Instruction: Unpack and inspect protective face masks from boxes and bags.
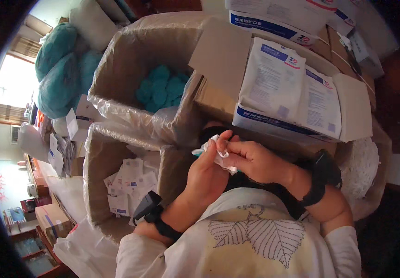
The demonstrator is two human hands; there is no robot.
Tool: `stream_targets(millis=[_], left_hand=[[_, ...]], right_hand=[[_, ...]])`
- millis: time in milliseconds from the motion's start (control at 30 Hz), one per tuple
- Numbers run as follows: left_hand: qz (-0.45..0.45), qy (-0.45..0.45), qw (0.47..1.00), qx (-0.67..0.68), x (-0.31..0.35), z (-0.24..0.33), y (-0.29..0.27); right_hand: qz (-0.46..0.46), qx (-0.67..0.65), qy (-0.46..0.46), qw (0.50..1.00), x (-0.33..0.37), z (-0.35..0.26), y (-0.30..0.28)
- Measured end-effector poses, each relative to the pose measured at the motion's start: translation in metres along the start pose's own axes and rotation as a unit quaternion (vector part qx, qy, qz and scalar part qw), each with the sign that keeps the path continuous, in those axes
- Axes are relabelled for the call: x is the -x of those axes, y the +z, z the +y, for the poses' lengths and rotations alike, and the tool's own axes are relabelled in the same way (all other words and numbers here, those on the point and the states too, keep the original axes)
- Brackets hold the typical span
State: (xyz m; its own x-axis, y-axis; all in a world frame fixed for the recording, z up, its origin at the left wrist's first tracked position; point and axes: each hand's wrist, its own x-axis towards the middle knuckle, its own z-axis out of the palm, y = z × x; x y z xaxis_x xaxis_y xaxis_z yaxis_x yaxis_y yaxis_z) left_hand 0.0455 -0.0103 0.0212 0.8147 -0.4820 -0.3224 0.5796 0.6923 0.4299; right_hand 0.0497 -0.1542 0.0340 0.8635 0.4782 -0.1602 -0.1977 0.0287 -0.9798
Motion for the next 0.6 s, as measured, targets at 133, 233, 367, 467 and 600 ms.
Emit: stream_targets(millis=[133, 233, 367, 467, 600], left_hand=[[0.032, 0.009, 0.999, -0.029, 0.002, -0.002, 0.002], [0.026, 0.059, 0.998, -0.024, -0.004, -0.004, 0.005], [0.015, 0.071, 0.997, -0.013, -0.003, -0.001, 0.014], [0.033, 0.1, 0.994, -0.036, -0.007, -0.004, 0.013], [-0.027, 0.139, 0.99, 0.001, -0.009, -0.006, 0.002]], right_hand=[[-0.06, -0.015, 0.014, 0.998, 0.0, -0.006, -0.002], [-0.007, -0.083, 0.032, 0.996, -0.007, 0.002, 0.006], [0.028, -0.032, 0.025, 0.999, 0.0, -0.016, 0.008], [0.034, 0.233, 0.031, 0.971, 0.012, -0.017, 0.012], [0.053, 0.324, -0.065, 0.942, 0.015, 0.002, 0.008]])
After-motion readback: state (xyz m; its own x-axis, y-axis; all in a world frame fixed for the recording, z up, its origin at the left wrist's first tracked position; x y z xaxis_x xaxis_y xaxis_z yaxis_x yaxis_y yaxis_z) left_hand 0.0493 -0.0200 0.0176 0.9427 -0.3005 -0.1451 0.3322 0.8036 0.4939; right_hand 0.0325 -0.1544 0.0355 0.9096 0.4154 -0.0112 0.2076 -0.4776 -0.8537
